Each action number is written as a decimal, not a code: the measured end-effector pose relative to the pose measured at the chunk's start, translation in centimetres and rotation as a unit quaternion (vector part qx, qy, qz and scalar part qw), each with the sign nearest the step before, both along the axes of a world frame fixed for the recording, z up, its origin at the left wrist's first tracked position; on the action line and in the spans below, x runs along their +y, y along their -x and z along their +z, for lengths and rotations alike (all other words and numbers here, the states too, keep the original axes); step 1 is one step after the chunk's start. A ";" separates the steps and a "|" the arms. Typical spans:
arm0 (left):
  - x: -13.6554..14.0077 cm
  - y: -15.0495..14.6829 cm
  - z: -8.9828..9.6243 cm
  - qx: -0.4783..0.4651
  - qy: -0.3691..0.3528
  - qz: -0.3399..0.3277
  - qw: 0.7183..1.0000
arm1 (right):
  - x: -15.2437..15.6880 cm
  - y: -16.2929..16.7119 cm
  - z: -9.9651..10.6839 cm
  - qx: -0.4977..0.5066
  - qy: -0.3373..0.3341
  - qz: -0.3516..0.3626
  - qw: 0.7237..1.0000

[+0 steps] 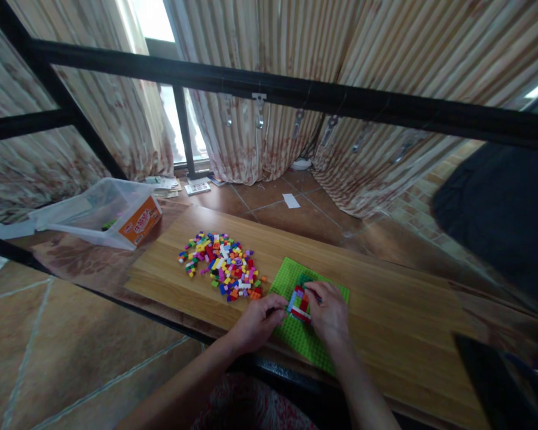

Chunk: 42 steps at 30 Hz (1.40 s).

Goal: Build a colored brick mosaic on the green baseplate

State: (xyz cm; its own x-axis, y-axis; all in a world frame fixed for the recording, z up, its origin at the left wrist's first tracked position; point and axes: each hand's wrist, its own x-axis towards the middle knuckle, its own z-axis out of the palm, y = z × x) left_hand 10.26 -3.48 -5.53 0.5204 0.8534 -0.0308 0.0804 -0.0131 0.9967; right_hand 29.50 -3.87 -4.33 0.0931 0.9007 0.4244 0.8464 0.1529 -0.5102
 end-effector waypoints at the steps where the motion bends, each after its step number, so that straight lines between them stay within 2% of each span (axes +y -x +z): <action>1: 0.0 0.0 0.0 0.000 -0.001 -0.002 1.000 | 0.2 0.0 0.0 -0.009 -0.002 0.002 1.000; 8: -0.1 0.0 -0.2 0.009 -0.003 -0.010 1.000 | 0.4 -0.1 -0.3 -0.025 -0.015 0.011 1.000; 17: -0.1 0.1 -0.1 0.026 -0.026 -0.008 0.999 | 0.3 -0.3 -1.0 -0.015 -0.033 -0.019 0.999; 23: 0.0 0.1 0.6 0.036 -0.041 -0.004 0.998 | 0.2 -0.2 -1.0 -0.010 -0.005 -0.006 1.000; 28: 0.0 -0.1 0.3 0.029 -0.032 -0.003 0.999 | 0.1 -0.7 -0.9 -0.017 0.019 0.017 1.000; 33: -0.5 0.1 0.2 -0.008 0.009 0.029 0.999 | -1.3 -0.7 -0.7 0.029 -0.041 0.009 0.999; 35: -0.6 0.8 0.6 0.012 -0.016 0.050 0.999 | -2.5 -0.4 -0.7 0.043 -0.066 -0.005 0.997; 37: -0.6 1.7 1.2 0.058 -0.073 0.063 0.994 | -3.8 0.1 -0.9 0.031 -0.075 -0.006 0.997; 39: -0.5 2.7 1.6 0.103 -0.132 0.068 0.984 | -5.1 0.5 -1.3 0.002 -0.067 0.017 0.998; 42: -0.1 3.9 1.6 0.150 -0.185 0.059 0.970 | -6.3 0.3 -2.3 -0.035 -0.046 0.059 0.997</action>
State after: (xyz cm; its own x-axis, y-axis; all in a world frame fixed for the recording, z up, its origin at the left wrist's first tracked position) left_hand 6.39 -3.58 -3.88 0.4338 0.8878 0.1536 0.3883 -0.3381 0.8573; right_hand 29.17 -10.17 -6.58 -0.0432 0.8605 0.5076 0.8529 0.2963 -0.4298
